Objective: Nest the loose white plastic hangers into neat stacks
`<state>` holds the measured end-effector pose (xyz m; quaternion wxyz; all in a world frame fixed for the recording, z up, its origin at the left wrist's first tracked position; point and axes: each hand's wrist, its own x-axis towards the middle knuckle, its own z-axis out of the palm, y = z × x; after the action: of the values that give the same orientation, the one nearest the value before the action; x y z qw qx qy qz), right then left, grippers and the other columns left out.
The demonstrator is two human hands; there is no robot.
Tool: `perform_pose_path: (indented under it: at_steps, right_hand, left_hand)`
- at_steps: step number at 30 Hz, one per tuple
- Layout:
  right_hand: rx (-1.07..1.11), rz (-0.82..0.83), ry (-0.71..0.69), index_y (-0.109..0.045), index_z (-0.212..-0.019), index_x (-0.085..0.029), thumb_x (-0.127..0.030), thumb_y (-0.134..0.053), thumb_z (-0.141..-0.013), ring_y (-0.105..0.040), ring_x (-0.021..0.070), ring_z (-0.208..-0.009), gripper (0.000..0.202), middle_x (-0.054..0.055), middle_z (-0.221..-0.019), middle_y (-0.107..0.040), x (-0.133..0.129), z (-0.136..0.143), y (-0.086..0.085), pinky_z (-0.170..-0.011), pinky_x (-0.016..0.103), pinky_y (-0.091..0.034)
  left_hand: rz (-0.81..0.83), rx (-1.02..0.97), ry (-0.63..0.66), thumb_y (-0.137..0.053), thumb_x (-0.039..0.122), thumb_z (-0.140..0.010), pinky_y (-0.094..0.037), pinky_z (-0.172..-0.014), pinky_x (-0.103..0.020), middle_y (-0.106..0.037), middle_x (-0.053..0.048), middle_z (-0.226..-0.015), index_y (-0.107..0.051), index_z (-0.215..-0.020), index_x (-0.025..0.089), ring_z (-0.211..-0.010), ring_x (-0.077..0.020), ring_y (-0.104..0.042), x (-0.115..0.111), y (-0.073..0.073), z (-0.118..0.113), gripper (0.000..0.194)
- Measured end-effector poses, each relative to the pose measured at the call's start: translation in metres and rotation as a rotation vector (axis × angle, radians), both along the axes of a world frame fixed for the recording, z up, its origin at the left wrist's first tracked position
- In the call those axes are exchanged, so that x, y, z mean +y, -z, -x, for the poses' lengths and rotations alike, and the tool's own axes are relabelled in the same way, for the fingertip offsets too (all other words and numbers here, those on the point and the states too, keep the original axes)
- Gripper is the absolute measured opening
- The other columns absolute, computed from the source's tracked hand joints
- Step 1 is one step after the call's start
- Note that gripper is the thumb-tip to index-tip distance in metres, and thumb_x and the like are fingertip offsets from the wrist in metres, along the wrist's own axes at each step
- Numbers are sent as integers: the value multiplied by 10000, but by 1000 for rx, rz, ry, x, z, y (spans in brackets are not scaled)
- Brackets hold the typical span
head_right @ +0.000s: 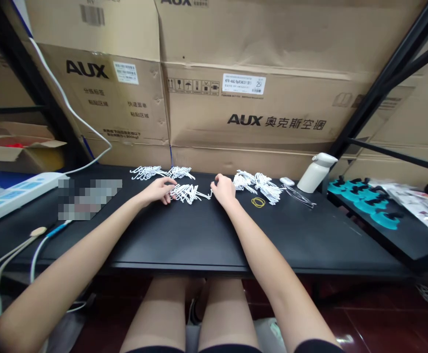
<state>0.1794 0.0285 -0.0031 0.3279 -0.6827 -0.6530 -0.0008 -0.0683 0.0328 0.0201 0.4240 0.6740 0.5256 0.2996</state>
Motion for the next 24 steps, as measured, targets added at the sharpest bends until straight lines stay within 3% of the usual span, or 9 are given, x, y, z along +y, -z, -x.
perform_pose_path:
  at_steps: [3, 8, 12, 15, 17, 20, 24]
  right_hand:
    - [-17, 17, -3, -633, -925, -193, -290, -554, -798, -606, 198, -816, 178, 55, -849, -665, 0, 0, 1, -671, 275, -411]
    - [103, 53, -34, -637, -874, -204, -239, -564, -771, -613, 179, -735, 130, 19, -721, -660, 3, -1, 6, -658, 261, -418]
    - [213, -162, -97, -622, -910, -191, -240, -528, -803, -583, 150, -646, 151, 2, -679, -635, 4, 1, 5, -657, 249, -424]
    - [305, -380, -178, -595, -959, -178, -310, -477, -861, -500, 111, -526, 203, 3, -719, -622, -4, 14, 0, -606, 237, -422]
    - [337, -448, -259, -580, -959, -186, -334, -498, -862, -449, 92, -479, 195, -6, -742, -620, -13, 29, -5, -590, 234, -426]
    - [290, -468, -418, -586, -873, -197, -319, -515, -864, -463, 98, -509, 142, 2, -750, -627, -30, 52, -9, -604, 237, -441]
    - [254, -442, -547, -598, -812, -206, -312, -514, -870, -523, 118, -573, 147, 20, -756, -632, -42, 67, -10, -622, 247, -466]
  left_hand:
    - [-163, 171, -51, -566, 357, -782, -400, -449, -221, -669, -16, -585, -590, -891, 168, -395, -111, -512, 6, 2, 4, 220]
    - [-326, 332, -151, -532, 453, -788, -431, -574, -258, -706, -17, -671, -616, -877, 196, -566, -170, -612, 15, 4, 14, 285]
    - [-526, 410, -285, -529, 387, -797, -445, -663, -286, -718, -46, -826, -633, -902, 202, -760, -213, -642, 13, 0, 17, 237]
    - [-619, 288, -276, -555, 373, -794, -463, -683, -298, -707, -62, -888, -642, -908, 179, -686, -180, -620, 6, -7, 9, 241]
    - [-543, 54, -202, -615, 438, -762, -485, -650, -284, -702, -80, -912, -640, -926, 156, -680, -167, -620, -2, -12, -1, 328]
    - [-253, -316, 8, -655, 489, -734, -525, -592, -269, -692, -103, -1023, -617, -1047, 157, -852, -212, -654, -14, -17, -15, 457]
    - [-141, -438, 99, -776, 452, -628, -572, -702, -313, -707, -93, -967, -658, -1023, 148, -930, -239, -658, -21, -16, -22, 511]
